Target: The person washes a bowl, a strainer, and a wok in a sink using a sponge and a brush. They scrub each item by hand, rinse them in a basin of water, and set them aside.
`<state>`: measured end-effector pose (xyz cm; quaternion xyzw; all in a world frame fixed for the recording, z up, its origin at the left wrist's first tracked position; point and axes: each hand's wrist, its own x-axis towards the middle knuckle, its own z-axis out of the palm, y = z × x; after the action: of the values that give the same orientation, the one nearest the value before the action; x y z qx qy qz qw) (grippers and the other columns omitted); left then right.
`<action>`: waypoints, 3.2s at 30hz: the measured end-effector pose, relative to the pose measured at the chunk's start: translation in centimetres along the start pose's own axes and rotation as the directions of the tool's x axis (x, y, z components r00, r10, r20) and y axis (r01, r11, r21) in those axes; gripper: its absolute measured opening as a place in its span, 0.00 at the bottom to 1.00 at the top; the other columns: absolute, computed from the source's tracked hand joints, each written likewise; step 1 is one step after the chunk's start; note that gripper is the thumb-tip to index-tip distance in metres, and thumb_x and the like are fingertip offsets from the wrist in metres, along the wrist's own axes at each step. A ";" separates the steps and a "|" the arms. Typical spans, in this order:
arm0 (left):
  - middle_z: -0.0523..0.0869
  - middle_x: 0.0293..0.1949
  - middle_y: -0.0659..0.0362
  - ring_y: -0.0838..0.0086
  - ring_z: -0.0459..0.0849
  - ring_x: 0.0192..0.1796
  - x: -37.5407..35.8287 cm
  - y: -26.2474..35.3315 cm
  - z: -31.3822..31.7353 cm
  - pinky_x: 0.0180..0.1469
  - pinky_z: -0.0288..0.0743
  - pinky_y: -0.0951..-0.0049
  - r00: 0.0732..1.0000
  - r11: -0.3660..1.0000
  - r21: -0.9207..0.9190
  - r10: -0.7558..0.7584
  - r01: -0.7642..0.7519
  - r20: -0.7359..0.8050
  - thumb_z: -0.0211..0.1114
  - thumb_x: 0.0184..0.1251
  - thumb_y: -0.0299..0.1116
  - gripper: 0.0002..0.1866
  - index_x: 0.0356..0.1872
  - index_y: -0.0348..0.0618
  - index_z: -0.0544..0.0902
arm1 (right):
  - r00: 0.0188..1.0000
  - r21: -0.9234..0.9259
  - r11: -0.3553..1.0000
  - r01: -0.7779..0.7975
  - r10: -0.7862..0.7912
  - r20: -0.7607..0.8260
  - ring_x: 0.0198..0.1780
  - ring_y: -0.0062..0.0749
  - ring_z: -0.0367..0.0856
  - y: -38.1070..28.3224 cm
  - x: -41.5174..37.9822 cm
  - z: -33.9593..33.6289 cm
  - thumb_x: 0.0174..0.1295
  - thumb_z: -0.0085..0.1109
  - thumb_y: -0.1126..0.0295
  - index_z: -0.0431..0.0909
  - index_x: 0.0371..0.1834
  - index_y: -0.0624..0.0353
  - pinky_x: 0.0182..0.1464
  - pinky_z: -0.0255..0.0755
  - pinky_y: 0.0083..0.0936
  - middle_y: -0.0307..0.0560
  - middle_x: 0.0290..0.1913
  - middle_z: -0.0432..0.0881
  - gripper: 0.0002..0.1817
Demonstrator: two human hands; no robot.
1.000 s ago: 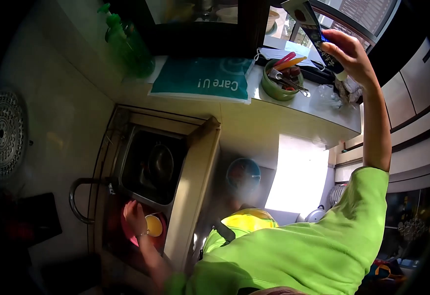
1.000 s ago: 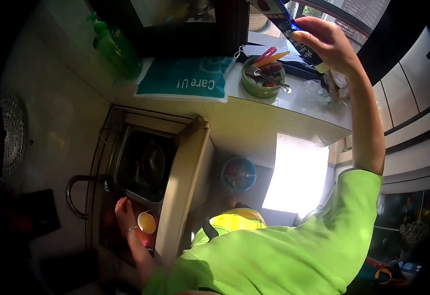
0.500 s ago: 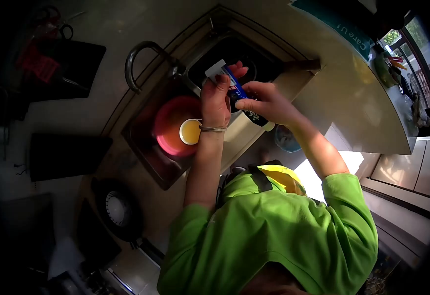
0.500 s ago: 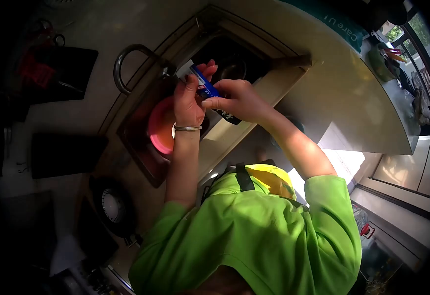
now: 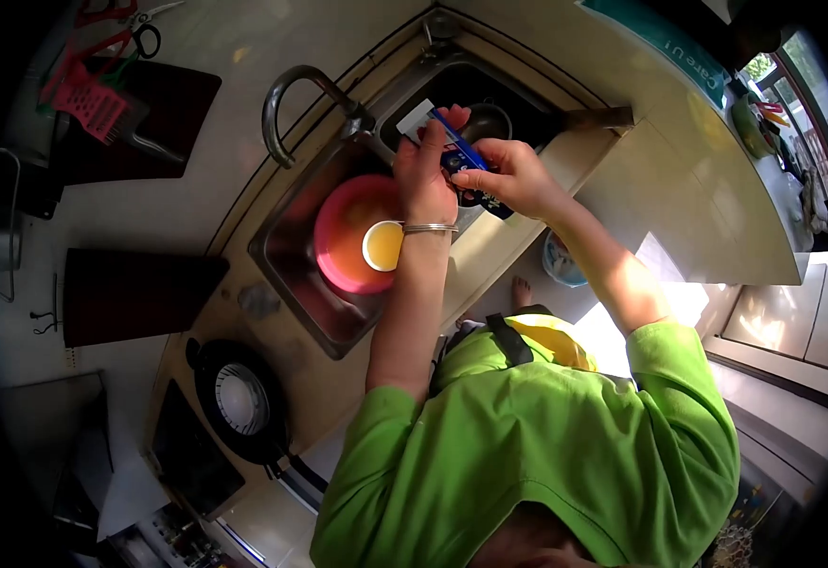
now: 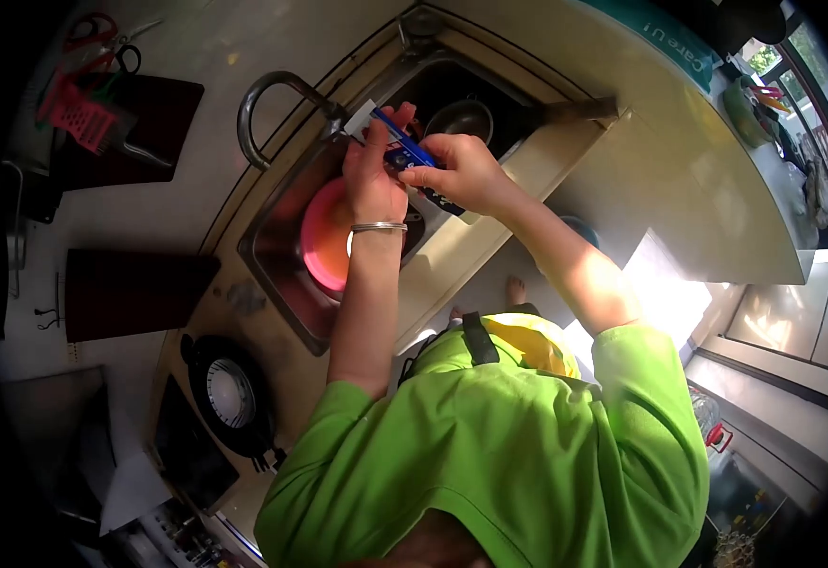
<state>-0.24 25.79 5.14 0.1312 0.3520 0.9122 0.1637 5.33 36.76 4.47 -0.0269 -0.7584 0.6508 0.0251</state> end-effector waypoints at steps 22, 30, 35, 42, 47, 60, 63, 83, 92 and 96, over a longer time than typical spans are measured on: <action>0.77 0.41 0.67 0.74 0.70 0.53 3.8 -5.5 2.6 0.53 0.59 0.55 0.944 0.905 -0.399 -0.248 0.147 -0.215 0.56 0.58 0.41 0.14 0.42 0.50 0.67 | 0.973 -0.445 0.894 0.054 -0.147 -0.179 0.24 0.38 0.74 -0.9 -5.5 -6.2 0.46 0.62 0.62 0.70 0.38 0.62 0.27 0.66 0.29 0.48 0.20 0.74 0.20; 0.77 0.43 0.65 0.72 0.70 0.54 4.4 -8.0 4.1 0.54 0.57 0.55 0.955 0.867 -0.468 -0.263 0.173 -0.135 0.56 0.58 0.39 0.10 0.38 0.49 0.70 | 0.968 -0.375 0.925 -0.053 -0.045 -0.248 0.21 0.34 0.72 -1.1 -6.3 -9.3 0.47 0.61 0.64 0.72 0.36 0.62 0.25 0.65 0.27 0.46 0.19 0.72 0.16; 0.72 0.50 0.59 0.71 0.65 0.57 4.3 -8.4 6.6 0.53 0.59 0.66 0.967 0.943 -0.217 -0.238 0.253 0.091 0.54 0.58 0.48 0.23 0.51 0.48 0.67 | 0.835 -0.624 0.759 0.185 -0.457 -0.308 0.25 0.32 0.72 -1.7 -7.1 -13.7 0.46 0.61 0.67 0.72 0.38 0.62 0.25 0.66 0.24 0.48 0.29 0.71 0.16; 0.71 0.50 0.61 0.76 0.68 0.50 6.1 -11.3 8.8 0.47 0.61 0.75 0.923 0.790 0.541 -0.380 0.288 0.062 0.53 0.61 0.42 0.23 0.55 0.44 0.66 | 0.561 -0.833 0.535 0.141 -0.736 -0.379 0.27 0.35 0.74 -6.6 -5.2 -27.3 0.45 0.59 0.76 0.75 0.38 0.58 0.28 0.69 0.24 0.47 0.30 0.71 0.14; 0.55 0.60 0.44 0.52 0.52 0.61 8.2 -15.8 14.7 0.61 0.42 0.52 0.803 0.197 0.792 -0.036 -0.578 0.595 0.59 0.53 0.40 0.31 0.59 0.47 0.60 | 0.570 -0.921 0.387 0.039 -0.766 -0.298 0.33 0.39 0.75 -5.0 -0.9 -34.1 0.44 0.57 0.78 0.75 0.45 0.50 0.35 0.71 0.26 0.49 0.35 0.71 0.21; 0.49 0.61 0.39 0.41 0.41 0.63 11.0 -21.7 18.2 0.62 0.33 0.47 0.770 -0.037 0.774 0.074 -0.632 0.633 0.58 0.50 0.49 0.35 0.60 0.48 0.59 | 0.920 -0.917 -0.208 -0.341 -0.272 -0.281 0.46 0.38 0.71 -3.1 2.6 -37.2 0.55 0.43 0.63 0.77 0.41 0.42 0.44 0.66 0.39 0.45 0.37 0.77 0.14; 0.50 0.62 0.41 0.42 0.42 0.63 10.9 -21.2 18.3 0.61 0.32 0.44 0.787 0.017 0.789 0.087 -0.614 0.611 0.60 0.48 0.48 0.36 0.59 0.48 0.60 | 0.946 -0.949 -0.118 -0.292 -0.180 -0.269 0.44 0.43 0.73 -2.9 3.3 -38.7 0.56 0.41 0.60 0.75 0.43 0.47 0.44 0.67 0.37 0.47 0.41 0.77 0.16; 0.75 0.40 0.45 0.54 0.73 0.46 -8.5 -2.7 -30.1 0.48 0.68 0.65 0.801 -0.123 0.794 0.174 0.595 -0.573 0.60 0.45 0.32 0.17 0.38 0.34 0.73 | 0.891 -0.472 0.813 0.342 -0.121 0.437 0.30 0.40 0.75 10.8 8.4 2.1 0.48 0.52 0.79 0.76 0.33 0.63 0.31 0.69 0.26 0.50 0.29 0.75 0.09; 0.73 0.47 0.42 0.54 0.70 0.52 -5.1 -7.4 -38.8 0.53 0.64 0.64 0.472 0.138 0.453 -0.194 0.881 -0.860 0.52 0.45 0.19 0.20 0.45 0.33 0.71 | 0.715 -0.725 0.553 0.411 0.297 0.633 0.40 0.46 0.75 26.4 9.9 19.4 0.49 0.42 0.76 0.69 0.39 0.64 0.44 0.69 0.33 0.57 0.35 0.75 0.12; 0.75 0.45 0.43 0.55 0.72 0.51 -4.7 -7.6 -39.7 0.53 0.64 0.67 0.603 0.345 0.504 -0.316 0.792 -0.732 0.51 0.45 0.19 0.20 0.45 0.33 0.71 | 0.642 -0.843 0.406 0.354 0.550 0.534 0.40 0.44 0.76 26.5 12.1 21.0 0.49 0.43 0.75 0.70 0.36 0.63 0.46 0.68 0.33 0.54 0.37 0.75 0.11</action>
<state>-8.43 5.42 -29.13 -0.1935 0.7715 0.5264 0.3005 -8.06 20.94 -24.91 0.1875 -0.9119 0.0758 -0.3571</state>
